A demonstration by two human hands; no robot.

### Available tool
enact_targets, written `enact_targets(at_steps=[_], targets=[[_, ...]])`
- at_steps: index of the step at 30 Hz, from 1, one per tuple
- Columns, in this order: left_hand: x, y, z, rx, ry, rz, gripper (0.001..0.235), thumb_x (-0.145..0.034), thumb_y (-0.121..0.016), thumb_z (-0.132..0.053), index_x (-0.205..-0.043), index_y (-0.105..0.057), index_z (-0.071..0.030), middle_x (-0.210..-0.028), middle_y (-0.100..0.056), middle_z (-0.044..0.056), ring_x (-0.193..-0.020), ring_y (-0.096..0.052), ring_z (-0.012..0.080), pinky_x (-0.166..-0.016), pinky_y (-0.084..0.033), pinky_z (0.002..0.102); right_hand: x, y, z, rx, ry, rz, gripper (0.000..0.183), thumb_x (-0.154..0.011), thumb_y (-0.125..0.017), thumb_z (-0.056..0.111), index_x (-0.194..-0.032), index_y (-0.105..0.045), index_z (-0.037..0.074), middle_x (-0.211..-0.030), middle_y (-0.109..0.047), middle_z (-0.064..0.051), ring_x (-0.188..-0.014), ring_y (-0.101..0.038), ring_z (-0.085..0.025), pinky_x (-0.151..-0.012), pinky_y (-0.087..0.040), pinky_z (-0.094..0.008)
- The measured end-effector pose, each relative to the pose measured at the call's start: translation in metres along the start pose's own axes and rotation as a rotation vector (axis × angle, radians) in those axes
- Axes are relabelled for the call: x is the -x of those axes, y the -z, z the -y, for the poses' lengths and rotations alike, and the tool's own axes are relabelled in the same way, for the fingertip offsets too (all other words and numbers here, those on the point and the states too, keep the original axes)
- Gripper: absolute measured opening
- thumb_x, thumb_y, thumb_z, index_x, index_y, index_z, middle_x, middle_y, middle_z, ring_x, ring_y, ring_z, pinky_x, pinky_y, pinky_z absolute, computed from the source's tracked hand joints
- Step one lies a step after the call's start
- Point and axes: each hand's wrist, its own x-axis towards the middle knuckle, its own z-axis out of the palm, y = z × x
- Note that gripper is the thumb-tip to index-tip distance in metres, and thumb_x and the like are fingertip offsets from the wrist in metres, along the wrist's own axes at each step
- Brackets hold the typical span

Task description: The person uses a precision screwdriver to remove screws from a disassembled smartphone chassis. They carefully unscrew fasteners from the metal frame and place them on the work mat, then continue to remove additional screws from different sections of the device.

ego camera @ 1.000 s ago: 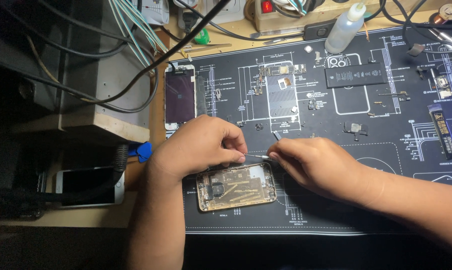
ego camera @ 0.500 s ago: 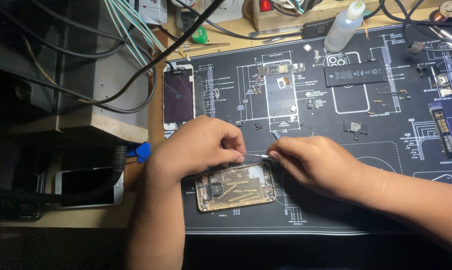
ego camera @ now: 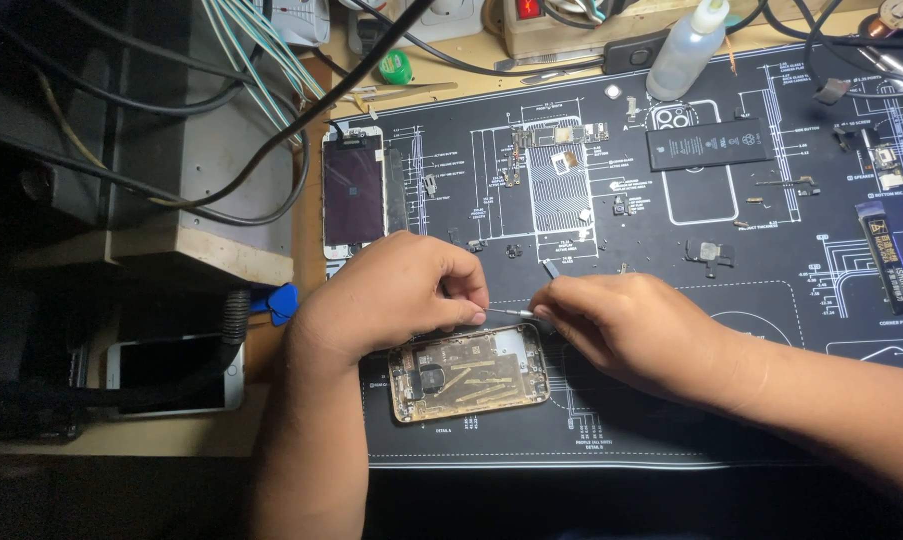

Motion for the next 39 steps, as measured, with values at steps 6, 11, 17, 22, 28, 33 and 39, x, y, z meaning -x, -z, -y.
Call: enact_targets(at_steps=[6, 11, 17, 22, 28, 33, 39], targets=[[-0.001, -0.001, 0.001, -0.017, -0.002, -0.012, 0.007, -0.081, -0.079, -0.021, -0.08, -0.079, -0.014, -0.066, -0.074, 0.002, -0.062, -0.073, 0.0178, -0.068, -0.055, 0.032, 0.0, -0.002, -0.003, 0.01, 0.003, 0.007, 0.008, -0.094, -0.063, 0.011, -0.088, -0.068, 0.014, -0.056, -0.068, -0.009, -0.054, -0.071, -0.031, -0.047, -0.054, -0.036], [-0.001, -0.003, 0.001, -0.028, 0.001, -0.022, 0.007, -0.079, -0.078, -0.02, -0.08, -0.079, -0.013, -0.066, -0.073, 0.003, -0.063, -0.071, 0.02, -0.066, -0.056, 0.033, 0.0, -0.002, -0.003, 0.019, -0.009, 0.016, 0.009, -0.094, -0.063, 0.012, -0.087, -0.068, 0.015, -0.055, -0.067, -0.008, -0.052, -0.069, -0.029, -0.046, -0.054, -0.034], [-0.003, -0.007, 0.005, -0.036, -0.002, -0.025, 0.008, -0.078, -0.079, -0.021, -0.08, -0.079, -0.013, -0.067, -0.074, 0.003, -0.064, -0.071, 0.0202, -0.065, -0.056, 0.033, 0.0, -0.002, -0.003, 0.026, -0.01, 0.012, 0.009, -0.094, -0.063, 0.012, -0.086, -0.068, 0.015, -0.055, -0.067, -0.008, -0.053, -0.07, -0.029, -0.046, -0.054, -0.034], [-0.003, -0.006, 0.004, -0.026, 0.017, -0.024, 0.008, -0.078, -0.079, -0.02, -0.08, -0.08, -0.012, -0.064, -0.073, 0.003, -0.064, -0.07, 0.019, -0.067, -0.056, 0.03, -0.001, -0.002, -0.002, 0.016, -0.016, 0.015, 0.01, -0.094, -0.063, 0.011, -0.086, -0.069, 0.014, -0.055, -0.067, -0.008, -0.052, -0.069, -0.029, -0.046, -0.053, -0.034], [0.003, -0.002, 0.005, 0.022, 0.078, 0.038, 0.009, -0.078, -0.078, -0.018, -0.081, -0.079, -0.009, -0.065, -0.075, 0.004, -0.066, -0.07, 0.0201, -0.069, -0.057, 0.032, 0.001, -0.002, -0.004, -0.002, -0.032, 0.007, 0.011, -0.095, -0.062, 0.013, -0.086, -0.068, 0.015, -0.055, -0.067, -0.009, -0.053, -0.069, -0.029, -0.046, -0.053, -0.034], [0.013, 0.001, 0.009, -0.021, 0.115, 0.072, 0.011, -0.075, -0.082, -0.022, -0.076, -0.079, -0.012, -0.064, -0.074, 0.003, -0.066, -0.068, 0.02, -0.068, -0.058, 0.033, 0.003, 0.0, -0.003, -0.081, -0.034, -0.051, 0.013, -0.096, -0.061, 0.014, -0.088, -0.072, 0.013, -0.052, -0.066, -0.01, -0.05, -0.069, -0.029, -0.047, -0.055, -0.034], [0.02, 0.0, -0.005, -0.157, 0.145, 0.075, 0.01, -0.074, -0.082, -0.025, -0.073, -0.078, -0.016, -0.063, -0.072, 0.001, -0.066, -0.069, 0.0208, -0.067, -0.057, 0.033, 0.004, 0.0, -0.003, -0.18, -0.01, -0.123, 0.016, -0.098, -0.06, 0.014, -0.091, -0.074, 0.013, -0.051, -0.066, -0.012, -0.047, -0.066, -0.03, -0.047, -0.055, -0.036]])
